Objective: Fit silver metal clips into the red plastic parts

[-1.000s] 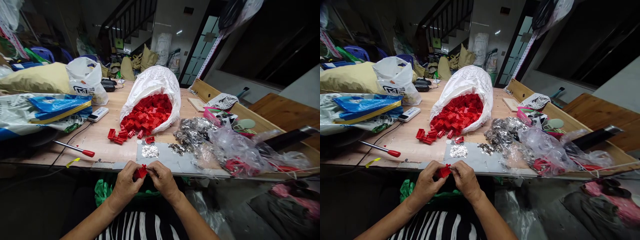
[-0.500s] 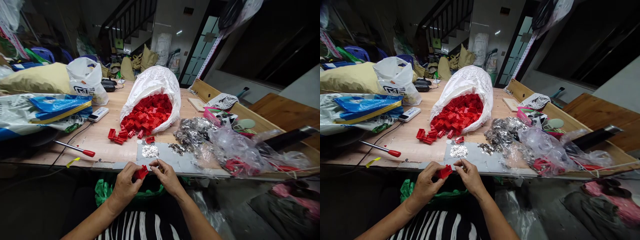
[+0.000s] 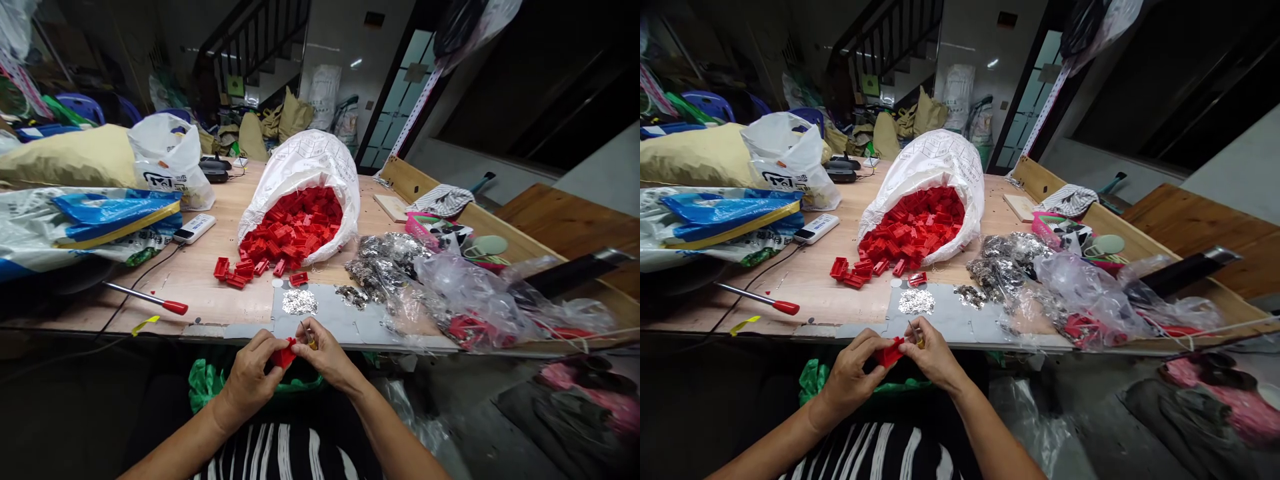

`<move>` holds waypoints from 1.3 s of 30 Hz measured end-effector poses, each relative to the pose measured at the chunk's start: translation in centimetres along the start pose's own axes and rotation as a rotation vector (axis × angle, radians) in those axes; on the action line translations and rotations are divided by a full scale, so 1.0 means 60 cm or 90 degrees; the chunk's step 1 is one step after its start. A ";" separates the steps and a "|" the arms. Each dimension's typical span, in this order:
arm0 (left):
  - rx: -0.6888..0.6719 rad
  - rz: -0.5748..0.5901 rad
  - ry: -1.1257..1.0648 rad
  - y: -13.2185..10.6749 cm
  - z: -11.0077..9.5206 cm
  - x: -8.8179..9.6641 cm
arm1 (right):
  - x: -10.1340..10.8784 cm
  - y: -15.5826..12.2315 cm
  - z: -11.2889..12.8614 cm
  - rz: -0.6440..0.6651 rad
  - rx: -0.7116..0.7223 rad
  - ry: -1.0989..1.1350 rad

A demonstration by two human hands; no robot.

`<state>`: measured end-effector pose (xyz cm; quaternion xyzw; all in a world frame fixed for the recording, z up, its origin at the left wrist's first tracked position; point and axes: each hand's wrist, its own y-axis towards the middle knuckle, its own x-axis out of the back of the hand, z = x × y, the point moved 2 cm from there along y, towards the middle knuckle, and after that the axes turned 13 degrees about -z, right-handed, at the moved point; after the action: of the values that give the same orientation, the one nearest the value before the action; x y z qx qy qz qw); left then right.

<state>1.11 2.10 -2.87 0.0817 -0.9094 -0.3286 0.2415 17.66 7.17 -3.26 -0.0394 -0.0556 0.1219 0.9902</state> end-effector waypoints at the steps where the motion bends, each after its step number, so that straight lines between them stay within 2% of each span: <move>1: 0.002 0.004 -0.003 0.001 0.001 0.001 | -0.001 -0.002 -0.002 -0.002 -0.011 0.008; 8: 0.044 0.030 -0.056 0.005 -0.004 0.013 | 0.001 -0.021 -0.007 0.115 -0.108 0.144; 13: 0.061 0.037 -0.139 0.003 0.004 0.020 | 0.000 -0.027 -0.009 0.134 -0.163 0.223; 16: 0.131 0.024 -0.202 -0.002 0.019 0.018 | -0.001 -0.025 -0.012 0.137 -0.177 0.225; 18: 0.206 0.004 -0.227 -0.006 0.029 0.014 | 0.004 -0.016 -0.009 0.151 -0.161 0.166; 20: 0.281 -0.013 -0.239 -0.009 0.037 0.009 | 0.015 0.002 -0.002 0.120 -0.097 0.043; 23: 0.367 -0.031 -0.242 -0.010 0.045 0.005 | 0.038 0.039 0.012 -0.054 0.062 -0.241; 25: 0.389 -0.039 -0.237 -0.009 0.048 0.005 | 0.048 0.061 0.016 -0.144 0.154 -0.425; 27: 0.392 -0.046 -0.228 -0.007 0.050 0.006 | 0.049 0.076 0.012 -0.168 0.198 -0.546; 30: 0.369 -0.054 -0.202 -0.004 0.050 0.009 | 0.045 0.089 0.000 -0.162 0.206 -0.607; 36: 0.226 -0.081 -0.059 0.003 0.042 0.019 | 0.042 0.089 -0.002 -0.165 0.217 -0.602; 39: 0.184 -0.084 -0.029 0.008 0.039 0.020 | 0.041 0.080 0.009 -0.175 0.216 -0.523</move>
<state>-1.10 3.37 -3.67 0.1676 -0.9451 -0.2112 0.1845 18.84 12.44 -2.90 0.1823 -0.4272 0.0026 0.8856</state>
